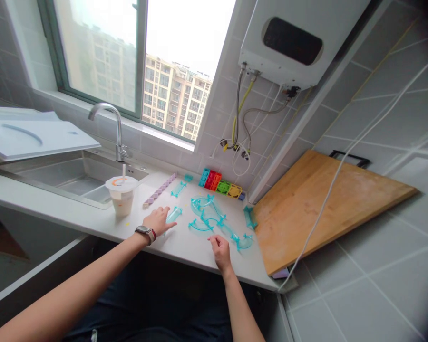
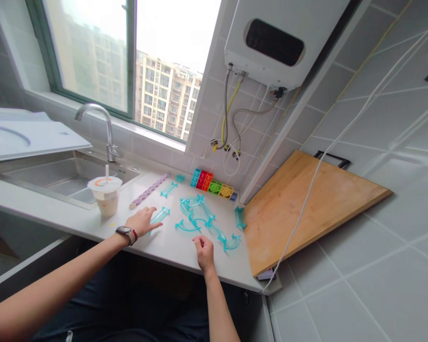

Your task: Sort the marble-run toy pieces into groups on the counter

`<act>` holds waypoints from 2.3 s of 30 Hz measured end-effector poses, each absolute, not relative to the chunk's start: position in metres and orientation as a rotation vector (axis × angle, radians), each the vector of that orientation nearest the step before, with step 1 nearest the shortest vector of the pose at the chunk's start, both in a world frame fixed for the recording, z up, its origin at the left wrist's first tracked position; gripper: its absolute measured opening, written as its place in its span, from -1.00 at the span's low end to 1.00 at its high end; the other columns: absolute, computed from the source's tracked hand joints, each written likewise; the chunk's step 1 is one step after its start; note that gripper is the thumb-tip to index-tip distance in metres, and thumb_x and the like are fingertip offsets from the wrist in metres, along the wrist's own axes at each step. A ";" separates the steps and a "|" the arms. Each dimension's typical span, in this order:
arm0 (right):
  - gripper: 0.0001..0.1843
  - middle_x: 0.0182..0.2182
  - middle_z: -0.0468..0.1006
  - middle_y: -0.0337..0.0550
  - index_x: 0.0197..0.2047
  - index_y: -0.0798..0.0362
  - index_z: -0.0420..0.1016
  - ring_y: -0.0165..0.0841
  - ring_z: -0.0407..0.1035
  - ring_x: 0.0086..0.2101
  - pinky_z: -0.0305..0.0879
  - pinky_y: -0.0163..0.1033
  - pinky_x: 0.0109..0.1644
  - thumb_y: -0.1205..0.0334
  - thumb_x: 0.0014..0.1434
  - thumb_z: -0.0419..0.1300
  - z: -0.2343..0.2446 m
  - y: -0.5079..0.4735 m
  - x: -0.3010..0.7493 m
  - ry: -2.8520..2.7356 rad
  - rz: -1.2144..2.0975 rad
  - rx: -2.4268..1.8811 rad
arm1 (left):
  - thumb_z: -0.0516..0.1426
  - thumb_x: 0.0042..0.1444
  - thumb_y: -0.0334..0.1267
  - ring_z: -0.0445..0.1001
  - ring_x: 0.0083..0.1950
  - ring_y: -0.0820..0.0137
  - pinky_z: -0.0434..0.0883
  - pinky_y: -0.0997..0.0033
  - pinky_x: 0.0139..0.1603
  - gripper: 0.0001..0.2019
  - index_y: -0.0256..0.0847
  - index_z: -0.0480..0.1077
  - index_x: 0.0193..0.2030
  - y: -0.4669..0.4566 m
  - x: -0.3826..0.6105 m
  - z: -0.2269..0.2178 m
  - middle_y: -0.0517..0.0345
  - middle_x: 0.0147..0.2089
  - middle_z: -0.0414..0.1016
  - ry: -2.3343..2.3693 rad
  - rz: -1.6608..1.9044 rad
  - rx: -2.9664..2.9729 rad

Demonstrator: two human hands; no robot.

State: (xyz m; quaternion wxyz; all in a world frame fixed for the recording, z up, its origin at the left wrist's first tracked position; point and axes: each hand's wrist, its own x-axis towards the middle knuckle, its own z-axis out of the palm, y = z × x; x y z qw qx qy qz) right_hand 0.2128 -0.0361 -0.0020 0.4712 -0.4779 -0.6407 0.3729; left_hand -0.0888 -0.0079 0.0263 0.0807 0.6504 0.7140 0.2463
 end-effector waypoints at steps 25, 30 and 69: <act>-0.42 -0.66 0.23 -0.33 -0.32 0.17 0.59 -0.38 0.10 -0.58 0.09 -0.29 -0.45 -0.22 0.25 0.09 -0.009 -0.034 0.215 -1.655 0.756 -1.272 | 0.25 0.07 -0.15 0.42 -0.01 0.08 0.35 0.12 0.12 -0.66 -0.16 0.47 -0.01 -0.039 -0.092 -0.012 -0.04 -0.08 0.50 1.957 1.164 1.972; -0.43 -0.64 0.27 -0.32 -0.30 0.19 0.59 -0.39 0.12 -0.57 0.12 -0.30 -0.44 -0.20 0.27 0.09 -0.012 -0.032 0.217 -1.675 0.748 -1.276 | 0.24 0.06 -0.17 0.44 -0.06 0.10 0.37 0.08 0.09 -0.70 -0.15 0.47 -0.05 -0.041 -0.095 -0.019 0.02 -0.15 0.51 1.883 1.300 1.907; -0.46 -0.29 0.63 -0.05 0.11 0.05 0.53 -0.40 0.35 -0.47 0.30 -0.32 -0.44 -0.09 0.18 0.33 0.015 0.064 0.188 -1.072 1.769 -0.607 | 0.28 0.02 -0.07 0.39 0.28 -0.05 0.31 -0.01 0.28 -0.55 -0.24 0.44 0.02 0.156 -0.090 0.055 -0.25 0.20 0.47 2.111 0.861 1.669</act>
